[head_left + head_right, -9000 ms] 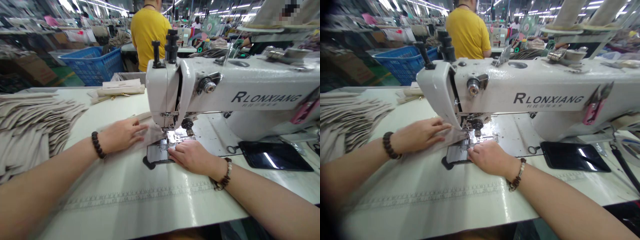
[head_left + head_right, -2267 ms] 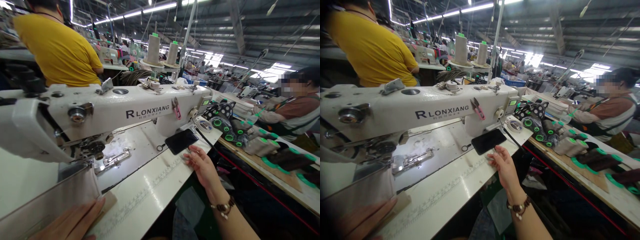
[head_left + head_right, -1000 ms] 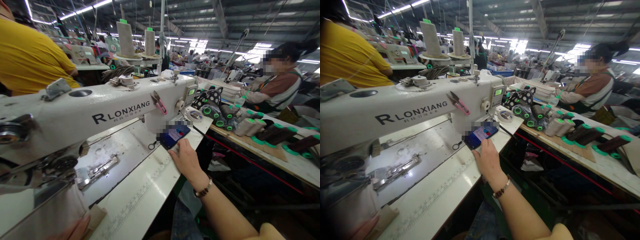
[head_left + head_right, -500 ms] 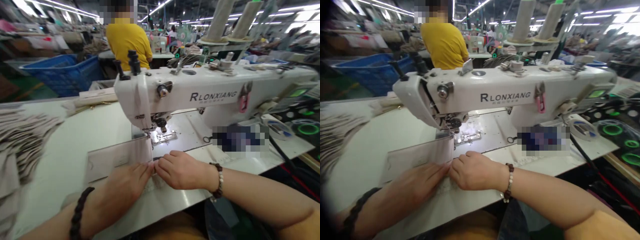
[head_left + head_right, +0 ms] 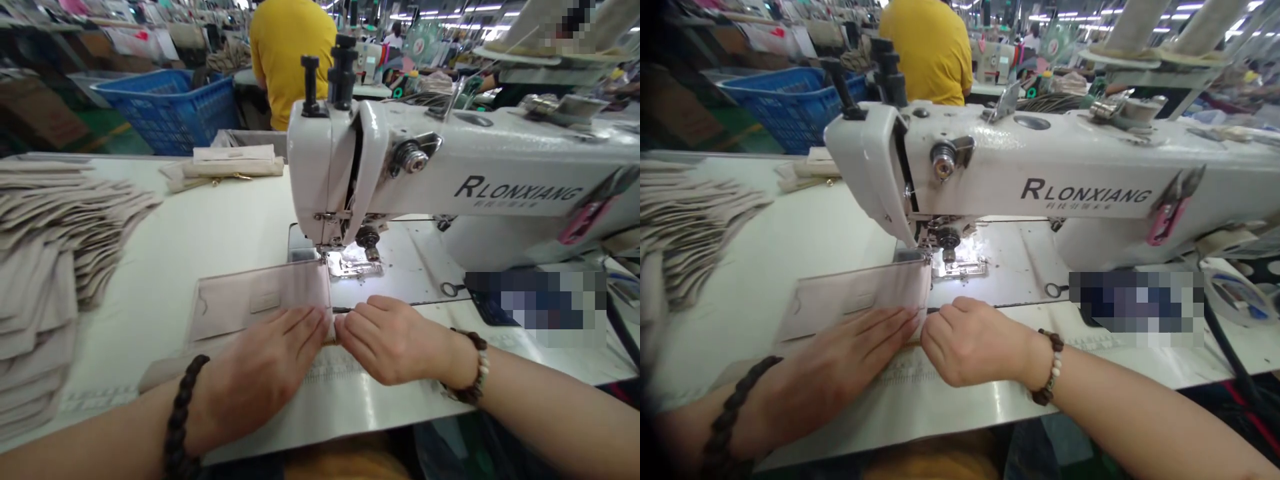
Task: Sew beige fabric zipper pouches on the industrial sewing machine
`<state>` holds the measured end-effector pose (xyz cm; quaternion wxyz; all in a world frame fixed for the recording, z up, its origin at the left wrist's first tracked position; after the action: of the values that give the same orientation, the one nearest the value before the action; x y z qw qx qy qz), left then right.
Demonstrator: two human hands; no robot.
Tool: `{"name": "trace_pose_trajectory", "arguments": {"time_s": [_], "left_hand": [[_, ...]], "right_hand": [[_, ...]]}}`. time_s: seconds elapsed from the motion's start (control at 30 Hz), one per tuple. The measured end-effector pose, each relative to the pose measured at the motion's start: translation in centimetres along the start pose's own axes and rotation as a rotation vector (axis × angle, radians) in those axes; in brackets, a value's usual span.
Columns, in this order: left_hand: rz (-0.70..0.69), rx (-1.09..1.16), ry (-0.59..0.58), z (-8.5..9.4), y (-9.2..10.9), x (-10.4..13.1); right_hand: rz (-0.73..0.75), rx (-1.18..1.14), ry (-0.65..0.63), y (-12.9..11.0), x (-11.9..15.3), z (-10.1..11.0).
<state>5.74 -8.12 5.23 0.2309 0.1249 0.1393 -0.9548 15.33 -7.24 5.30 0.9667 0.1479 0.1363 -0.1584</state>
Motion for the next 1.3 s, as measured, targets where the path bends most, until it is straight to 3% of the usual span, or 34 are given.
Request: {"name": "trace_pose_trajectory", "arguments": {"time_s": [0.13, 0.37, 0.57, 0.8, 1.0, 1.17, 1.3], "left_hand": [[-0.020, 0.040, -0.032, 0.1, -0.1, -0.2], [-0.007, 0.113, -0.076, -1.4, -0.1, -0.2], [0.026, 0.170, -0.045, -2.6, -1.4, -0.5], [0.018, 0.170, -0.069, -4.1, -3.2, -0.8], [0.028, 0.150, -0.060, -5.0, -4.7, -1.4], [0.106, 0.310, -0.178, -6.1, -6.4, -1.6], [0.148, 0.409, -0.197, -6.3, -7.2, -1.8]], "right_hand": [[0.044, -0.040, -0.177, -0.2, -0.7, -0.1], [-0.052, -0.176, -0.264, 0.0, -0.3, -2.5], [-0.221, -0.176, -0.251, 0.9, 0.6, -4.1], [-0.330, -0.112, -0.190, 2.7, 0.5, -4.3], [-0.325, -0.003, -0.128, 3.8, -0.1, -4.7], [-0.348, 0.015, -0.151, 4.3, -0.3, -5.1], [-0.351, 0.015, -0.153, 4.4, -0.4, -5.2]]}}
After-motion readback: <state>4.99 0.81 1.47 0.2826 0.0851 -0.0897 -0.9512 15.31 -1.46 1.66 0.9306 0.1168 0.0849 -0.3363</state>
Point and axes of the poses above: each hand's wrist, its own x-axis away from the middle knuckle, its own z-axis out of the back of the hand, y = z × x, the point moved 6 cm from there along -x, towards the middle knuckle
